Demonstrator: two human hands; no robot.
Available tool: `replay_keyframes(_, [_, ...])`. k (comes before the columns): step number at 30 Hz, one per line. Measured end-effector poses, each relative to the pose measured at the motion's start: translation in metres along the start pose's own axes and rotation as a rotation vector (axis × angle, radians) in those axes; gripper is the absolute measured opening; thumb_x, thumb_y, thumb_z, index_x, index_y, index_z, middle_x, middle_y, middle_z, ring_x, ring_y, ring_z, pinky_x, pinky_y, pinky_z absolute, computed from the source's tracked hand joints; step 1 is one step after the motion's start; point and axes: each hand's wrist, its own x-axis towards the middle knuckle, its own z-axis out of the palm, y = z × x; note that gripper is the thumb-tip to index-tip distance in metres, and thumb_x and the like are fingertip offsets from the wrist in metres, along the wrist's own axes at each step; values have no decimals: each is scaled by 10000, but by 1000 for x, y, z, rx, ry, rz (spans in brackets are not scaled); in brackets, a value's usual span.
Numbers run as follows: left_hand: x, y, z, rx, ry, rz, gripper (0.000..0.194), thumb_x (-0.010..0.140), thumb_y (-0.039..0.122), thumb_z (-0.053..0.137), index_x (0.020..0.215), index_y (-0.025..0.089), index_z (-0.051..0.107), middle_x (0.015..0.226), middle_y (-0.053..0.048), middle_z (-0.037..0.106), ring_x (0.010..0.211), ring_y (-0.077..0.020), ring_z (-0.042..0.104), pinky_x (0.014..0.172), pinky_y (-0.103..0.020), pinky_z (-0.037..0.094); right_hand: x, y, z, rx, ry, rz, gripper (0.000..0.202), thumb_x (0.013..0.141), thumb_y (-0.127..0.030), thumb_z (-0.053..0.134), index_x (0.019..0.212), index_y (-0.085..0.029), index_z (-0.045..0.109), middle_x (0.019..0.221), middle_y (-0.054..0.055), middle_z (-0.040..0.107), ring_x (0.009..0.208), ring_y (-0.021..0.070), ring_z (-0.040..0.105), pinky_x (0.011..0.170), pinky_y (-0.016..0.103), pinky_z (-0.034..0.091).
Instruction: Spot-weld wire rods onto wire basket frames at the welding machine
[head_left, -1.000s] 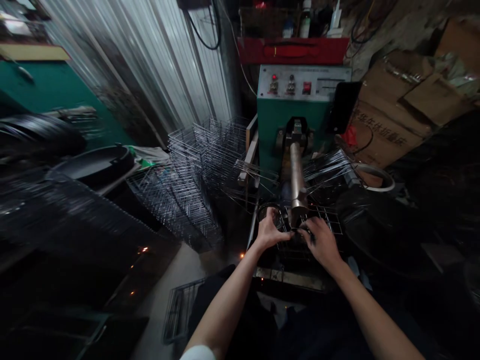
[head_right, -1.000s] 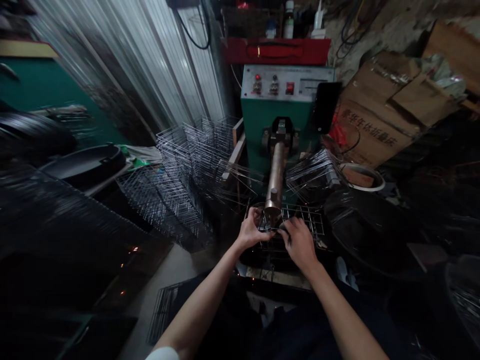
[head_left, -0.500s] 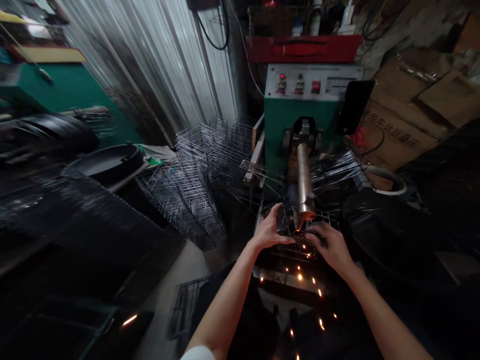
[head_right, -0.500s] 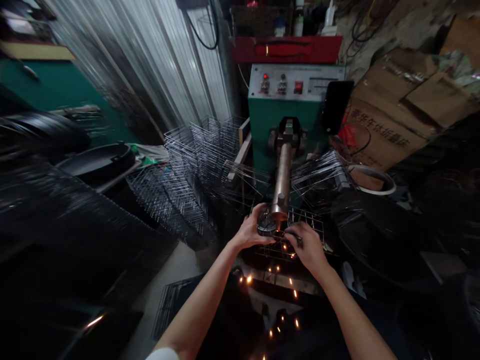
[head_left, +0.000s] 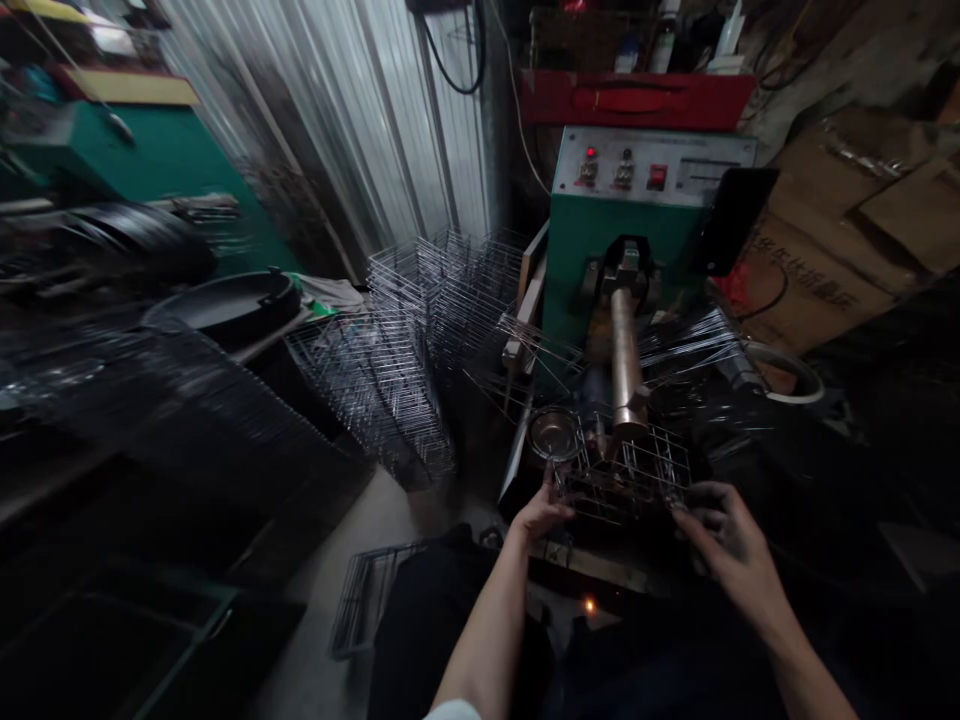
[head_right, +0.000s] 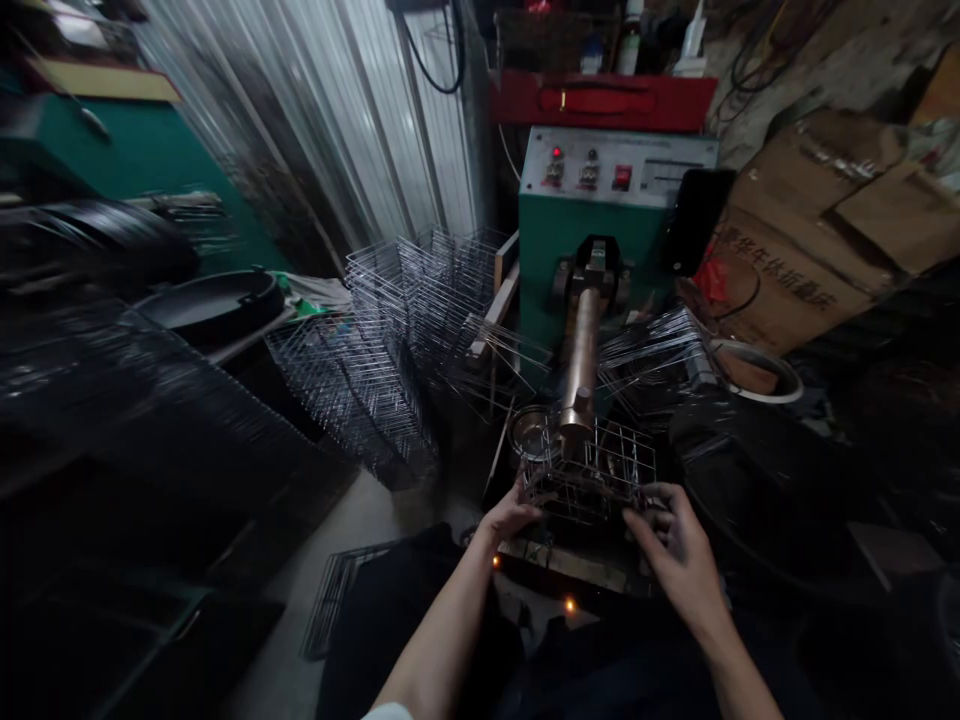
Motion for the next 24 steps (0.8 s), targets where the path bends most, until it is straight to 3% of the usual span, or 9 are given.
replay_keyframes(2, [-1,5,-1,-1,-16,4,1351,479,167,863,1488,559,55,1648,-29,153,1118,-221,646,667,-188,507,-4,-4,-2,-32,-16,13,445,816,-558,740,1036,-207,578,676,0,589,493,142,550,329,179,376])
replay_keyframes(4, [-6,8,-2,15,-14,7,1325,474,164,871,1482,544,101,1634,-40,182,1081,-209,661,667,-192,509,-7,-9,-2,-60,-50,-3,408,845,-557,709,1002,-189,627,692,14,604,468,119,522,352,191,413])
replay_keyframes(6, [-15,15,-2,58,34,12,1294,459,163,880,1471,514,155,1630,-58,178,1123,-230,636,703,-226,534,-10,-16,0,-77,-106,-61,408,855,-537,705,1059,-185,665,835,64,674,582,155,609,470,236,531])
replay_keyframes(8, [-30,28,-1,127,108,43,1259,448,168,890,1460,460,199,1624,-88,180,1231,-278,562,770,-285,558,-13,-23,3,-89,-173,-136,435,840,-512,729,1134,-194,680,1030,107,705,835,236,689,699,319,613])
replay_keyframes(11, [-62,64,4,273,208,169,1145,483,204,894,1424,364,262,1577,-118,261,1329,-313,468,909,-380,547,-22,-34,7,-123,-266,-220,410,872,-469,707,1199,-224,684,1165,112,696,1078,288,662,932,400,569])
replay_keyframes(14, [-98,111,17,518,248,290,1058,524,220,883,1395,311,290,1507,-112,363,1319,-295,484,1039,-424,482,-35,-45,11,-200,-379,-303,338,948,-414,620,1250,-272,672,1223,99,678,1124,288,647,953,409,558])
replay_keyframes(18, [-126,154,43,873,289,280,1031,527,186,858,1390,281,302,1413,-103,468,1263,-287,536,1053,-433,477,-49,-60,23,-285,-501,-444,334,970,-373,597,1297,-326,647,1257,77,663,1206,298,596,987,425,534])
replay_keyframes(21, [-130,160,50,927,315,284,1014,514,191,855,1366,273,312,1360,-92,507,1214,-289,574,1020,-447,501,-50,-67,36,-275,-573,-481,287,1010,-316,529,1265,-307,661,1199,70,681,1146,257,624,979,398,532])
replay_keyframes(24, [-132,153,38,891,286,268,995,518,222,856,1360,267,328,1357,-97,512,1196,-291,587,1013,-465,505,-50,-74,39,-249,-622,-486,258,1024,-274,489,1192,-290,684,1103,58,698,1045,223,651,922,355,550])
